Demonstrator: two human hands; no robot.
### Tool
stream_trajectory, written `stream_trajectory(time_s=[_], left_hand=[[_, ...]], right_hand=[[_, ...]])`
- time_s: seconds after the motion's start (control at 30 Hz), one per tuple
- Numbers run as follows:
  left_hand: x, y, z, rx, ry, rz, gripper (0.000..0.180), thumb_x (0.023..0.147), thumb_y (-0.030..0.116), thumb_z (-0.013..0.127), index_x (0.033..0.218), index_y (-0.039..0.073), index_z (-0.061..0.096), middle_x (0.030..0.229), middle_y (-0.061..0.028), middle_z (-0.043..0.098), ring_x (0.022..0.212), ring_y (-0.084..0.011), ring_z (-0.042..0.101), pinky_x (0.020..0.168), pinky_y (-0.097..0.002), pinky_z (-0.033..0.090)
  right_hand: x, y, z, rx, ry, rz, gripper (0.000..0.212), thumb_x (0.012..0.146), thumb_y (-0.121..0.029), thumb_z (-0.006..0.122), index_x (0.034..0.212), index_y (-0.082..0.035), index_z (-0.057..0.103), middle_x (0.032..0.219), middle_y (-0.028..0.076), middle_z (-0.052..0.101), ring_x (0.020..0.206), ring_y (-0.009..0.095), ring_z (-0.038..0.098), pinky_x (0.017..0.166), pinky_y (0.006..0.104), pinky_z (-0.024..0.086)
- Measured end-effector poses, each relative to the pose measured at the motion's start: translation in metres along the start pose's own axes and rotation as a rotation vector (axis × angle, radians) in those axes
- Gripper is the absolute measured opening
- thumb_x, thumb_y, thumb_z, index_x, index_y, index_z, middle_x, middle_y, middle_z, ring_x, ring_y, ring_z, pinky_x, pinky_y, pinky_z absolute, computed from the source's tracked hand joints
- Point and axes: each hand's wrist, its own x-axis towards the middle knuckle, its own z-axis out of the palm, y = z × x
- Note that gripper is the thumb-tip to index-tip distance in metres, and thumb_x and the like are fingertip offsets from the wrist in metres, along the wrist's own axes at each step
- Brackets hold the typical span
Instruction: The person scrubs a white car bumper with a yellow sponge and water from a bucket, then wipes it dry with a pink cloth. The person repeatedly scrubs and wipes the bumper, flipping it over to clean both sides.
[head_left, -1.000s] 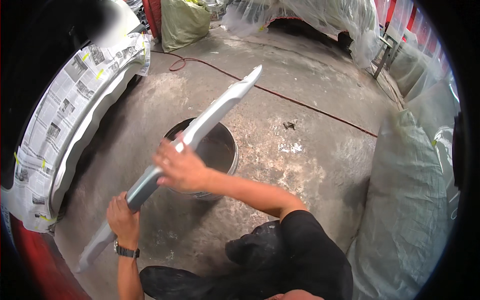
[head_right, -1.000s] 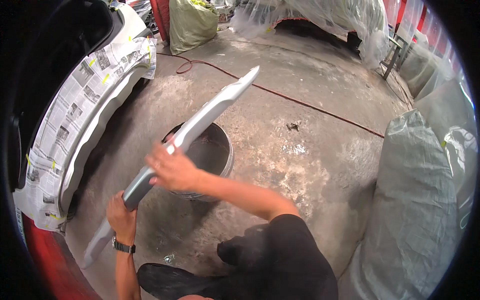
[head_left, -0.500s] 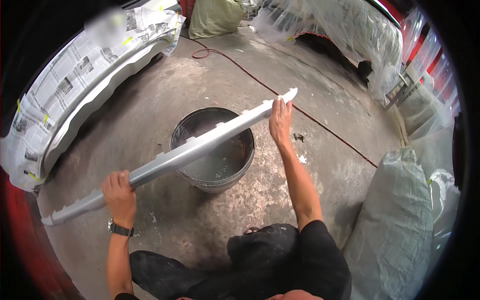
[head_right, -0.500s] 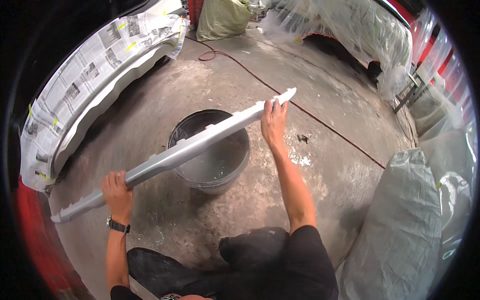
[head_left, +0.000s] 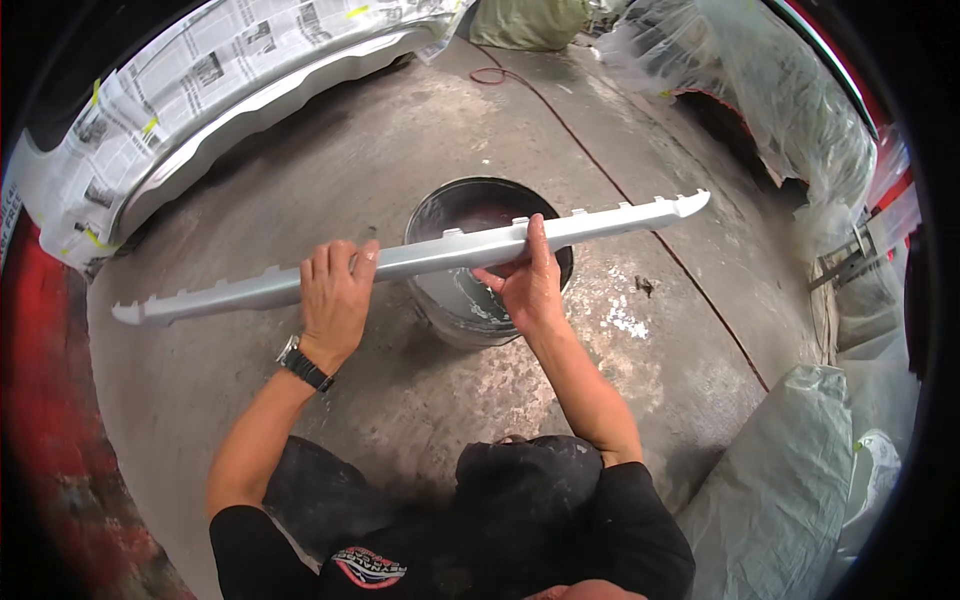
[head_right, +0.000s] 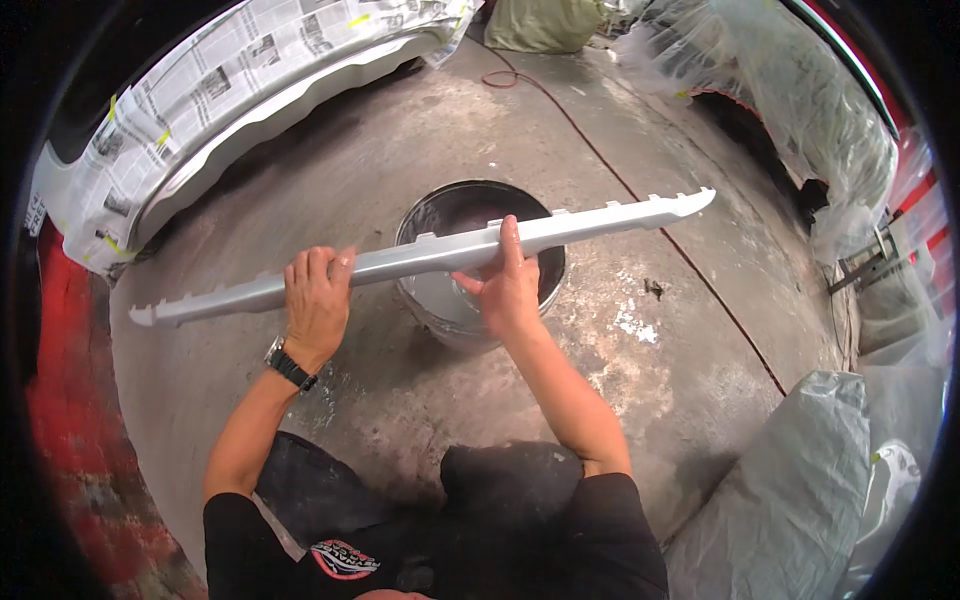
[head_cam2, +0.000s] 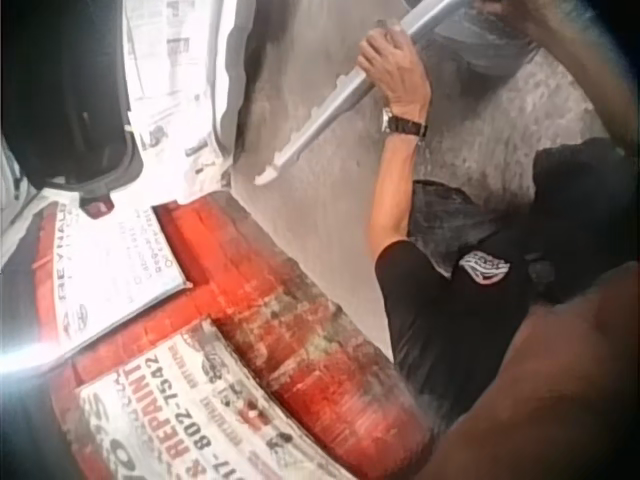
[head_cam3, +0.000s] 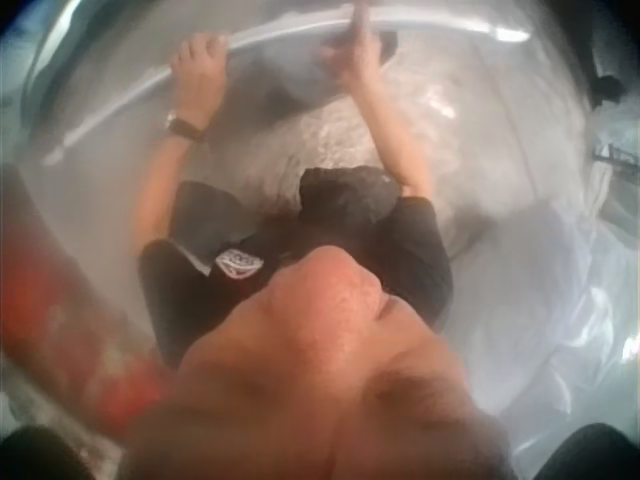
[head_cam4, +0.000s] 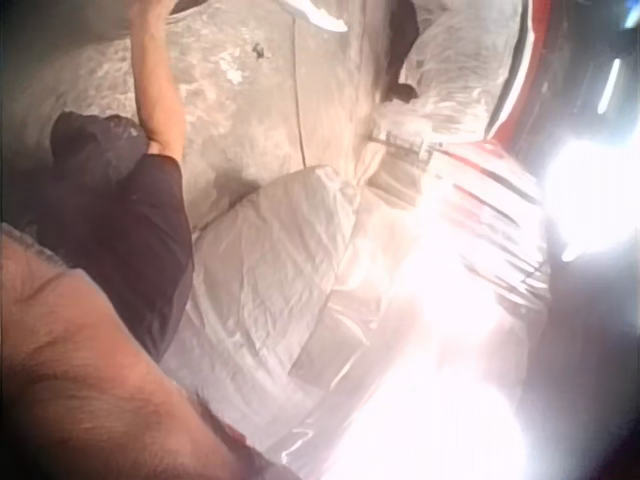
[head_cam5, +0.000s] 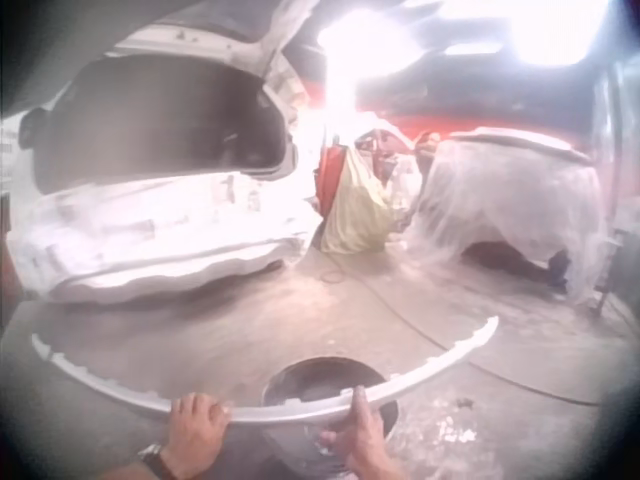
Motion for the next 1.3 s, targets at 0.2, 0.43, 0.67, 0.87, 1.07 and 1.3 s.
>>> stream_trajectory(time_s=[0.2, 0.43, 0.67, 0.87, 1.07, 1.3], left_hand=[[-0.006, 0.007, 0.001, -0.025, -0.053, 0.023, 0.064, 0.081, 0.017, 0.073, 0.142, 0.013, 0.051, 0.121, -0.0111, 0.052, 0.121, -0.0318, 0.049, 0.104, -0.0538, 0.037], [0.005, 0.078, 0.003, -0.12, -0.245, 0.243, 0.099, 0.075, 0.042, 0.079, 0.154, 0.003, 0.034, 0.166, -0.0142, 0.021, 0.154, -0.0341, 0.018, 0.119, -0.0639, 0.017], [-0.008, 0.044, -0.017, -0.019, -0.247, 0.206, 0.1, 0.073, 0.037, 0.081, 0.154, 0.003, 0.032, 0.164, -0.0162, 0.026, 0.152, -0.0306, 0.024, 0.123, -0.0506, 0.02], [-0.045, -0.015, -0.044, -0.132, -0.321, 0.063, 0.104, 0.074, 0.02, 0.082, 0.157, 0.001, 0.023, 0.164, -0.0192, 0.023, 0.152, -0.0371, 0.023, 0.122, -0.0543, 0.022], [-0.071, -0.07, -0.077, -0.047, -0.336, -0.093, 0.1, 0.077, 0.016, 0.079, 0.157, 0.0, 0.02, 0.163, -0.0231, 0.02, 0.151, -0.0405, 0.023, 0.121, -0.0553, 0.023], [-0.091, -0.113, -0.111, 0.156, -0.325, -0.136, 0.082, 0.081, 0.012, 0.076, 0.152, 0.005, 0.037, 0.157, -0.0162, 0.038, 0.143, -0.038, 0.038, 0.118, -0.0518, 0.031]], right_hand=[[0.009, 0.019, -0.012, 0.146, 0.013, 0.029, 0.039, 0.093, -0.044, 0.066, 0.113, -0.014, 0.051, 0.116, 0.017, 0.061, 0.115, 0.033, 0.063, 0.079, 0.0512, 0.063], [0.013, 0.023, -0.021, 0.23, -0.139, -0.031, 0.037, 0.095, -0.045, 0.064, 0.112, -0.014, 0.053, 0.119, 0.026, 0.065, 0.112, 0.036, 0.066, 0.083, 0.0492, 0.064], [0.008, 0.011, -0.019, 0.231, -0.17, -0.194, 0.04, 0.096, -0.041, 0.063, 0.121, -0.012, 0.053, 0.123, 0.029, 0.062, 0.118, 0.042, 0.062, 0.083, 0.0511, 0.063], [0.012, -0.005, -0.039, 0.22, -0.211, -0.265, 0.043, 0.095, -0.04, 0.064, 0.125, -0.011, 0.053, 0.123, 0.03, 0.062, 0.121, 0.044, 0.059, 0.087, 0.0551, 0.062], [0.012, -0.02, -0.044, 0.233, -0.219, -0.274, 0.047, 0.094, -0.042, 0.063, 0.129, -0.012, 0.053, 0.125, 0.029, 0.063, 0.124, 0.045, 0.057, 0.067, 0.0371, 0.062], [0.011, -0.039, -0.052, 0.181, -0.233, -0.331, 0.056, 0.091, -0.043, 0.066, 0.132, -0.008, 0.05, 0.125, 0.03, 0.062, 0.126, 0.048, 0.055, 0.081, 0.0465, 0.061]])
